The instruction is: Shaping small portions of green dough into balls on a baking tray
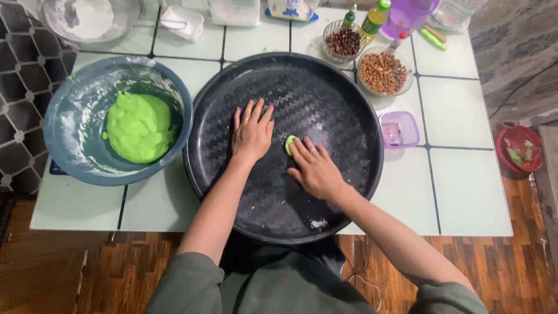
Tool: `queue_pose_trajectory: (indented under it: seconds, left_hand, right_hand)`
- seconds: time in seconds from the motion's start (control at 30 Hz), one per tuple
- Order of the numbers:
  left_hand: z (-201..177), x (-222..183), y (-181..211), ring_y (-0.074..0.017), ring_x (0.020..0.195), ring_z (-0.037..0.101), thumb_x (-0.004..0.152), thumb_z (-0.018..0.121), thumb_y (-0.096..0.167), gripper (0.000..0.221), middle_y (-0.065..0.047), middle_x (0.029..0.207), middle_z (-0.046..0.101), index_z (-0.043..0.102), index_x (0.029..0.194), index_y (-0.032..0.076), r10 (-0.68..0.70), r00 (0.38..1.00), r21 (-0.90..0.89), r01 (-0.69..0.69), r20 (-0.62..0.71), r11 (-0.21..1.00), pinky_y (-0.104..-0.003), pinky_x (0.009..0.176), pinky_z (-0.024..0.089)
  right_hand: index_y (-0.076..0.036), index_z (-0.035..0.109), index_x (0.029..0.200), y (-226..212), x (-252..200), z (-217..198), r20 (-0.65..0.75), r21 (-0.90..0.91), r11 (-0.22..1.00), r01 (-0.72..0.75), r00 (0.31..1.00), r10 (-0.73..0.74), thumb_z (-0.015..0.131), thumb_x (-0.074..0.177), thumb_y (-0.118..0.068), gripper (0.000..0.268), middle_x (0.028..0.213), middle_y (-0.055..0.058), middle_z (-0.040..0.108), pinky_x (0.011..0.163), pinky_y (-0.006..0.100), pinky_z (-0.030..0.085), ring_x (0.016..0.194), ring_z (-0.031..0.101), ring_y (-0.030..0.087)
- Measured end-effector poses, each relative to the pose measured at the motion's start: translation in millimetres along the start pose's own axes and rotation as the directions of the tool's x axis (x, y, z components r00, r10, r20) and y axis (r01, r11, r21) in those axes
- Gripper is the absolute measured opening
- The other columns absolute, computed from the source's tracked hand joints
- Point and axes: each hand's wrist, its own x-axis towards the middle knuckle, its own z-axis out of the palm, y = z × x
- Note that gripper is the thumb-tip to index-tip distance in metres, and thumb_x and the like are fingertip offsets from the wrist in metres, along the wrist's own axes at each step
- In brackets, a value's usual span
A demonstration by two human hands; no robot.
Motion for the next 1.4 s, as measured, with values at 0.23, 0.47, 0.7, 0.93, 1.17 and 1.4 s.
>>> queue_pose_trajectory:
  seconds: [0.23,0.47,0.7,0.93,1.17,1.4]
  left_hand:
    - [-1.9,-1.0,-1.8,-0.0346,0.145,0.042,0.106,0.047,0.036,0.042,-0.012,0.151,0.053,0.061,0.142,0.020,-0.007,1.000,-0.012,0.007,0.007,1.000,-0.059,0.116,0.026]
    - [-10.3,1.4,4.0,-0.0322,0.146,0.040,0.106,0.046,0.036,0.042,-0.010,0.153,0.051,0.061,0.142,0.020,-0.024,0.999,-0.016,0.025,0.047,1.000,-0.057,0.118,0.024]
    - [-8.6,2.4,4.5,-0.0311,0.147,0.038,0.105,0.048,0.035,0.043,-0.009,0.155,0.050,0.060,0.144,0.021,-0.053,0.996,-0.009,0.053,0.072,0.999,-0.057,0.119,0.023]
    - [-7.1,2.1,3.7,-0.0308,0.146,0.041,0.105,0.046,0.035,0.042,-0.008,0.153,0.052,0.060,0.142,0.022,-0.041,0.998,0.006,0.040,0.057,0.999,-0.056,0.119,0.025]
    - [-3.0,5.4,0.9,-0.0296,0.146,0.041,0.105,0.046,0.037,0.042,-0.007,0.153,0.052,0.060,0.142,0.024,-0.031,0.999,0.031,0.030,0.023,0.999,-0.056,0.119,0.026]
    - [-7.4,3.5,3.6,-0.0301,0.144,0.044,0.104,0.046,0.036,0.041,-0.008,0.151,0.053,0.061,0.141,0.023,-0.033,0.999,0.018,0.033,0.012,0.999,-0.055,0.118,0.027]
  right_hand:
    - [-0.011,0.067,0.130,36.0,27.6,9.8,-0.164,0.451,0.886,0.110,0.986,-0.038,0.064,0.097,-0.013,0.033,0.133,0.014,0.068,0.105,0.050,0.050,0.125,0.062,0.038]
    - [-0.009,0.065,0.114,23.3,44.9,24.9,-0.246,0.325,0.945,0.042,0.968,0.041,0.069,0.093,-0.017,0.023,0.140,0.019,0.058,0.107,0.053,0.049,0.133,0.053,0.041]
    - [-0.022,0.060,0.119,29.8,65.8,-14.2,-0.370,0.591,0.798,-0.117,0.840,0.397,0.065,0.100,-0.016,0.020,0.101,0.005,0.078,0.082,0.044,0.058,0.095,0.075,0.028]
    - [0.003,0.033,0.158,-3.1,40.6,24.3,-0.130,0.044,0.999,-0.011,0.991,0.017,0.045,0.106,-0.026,0.061,0.163,0.028,0.032,0.122,0.050,0.030,0.152,0.027,0.042]
    - [-0.006,0.032,0.160,25.1,36.6,26.6,-0.055,-0.016,0.999,0.040,0.998,-0.040,0.039,0.107,-0.052,0.070,0.163,0.019,0.036,0.120,0.051,0.032,0.153,0.030,0.035]
    - [-0.009,0.052,0.150,27.0,32.9,20.2,-0.155,0.167,0.975,0.150,0.980,-0.124,0.064,0.096,-0.034,0.061,0.152,0.017,0.053,0.109,0.053,0.046,0.144,0.045,0.039]
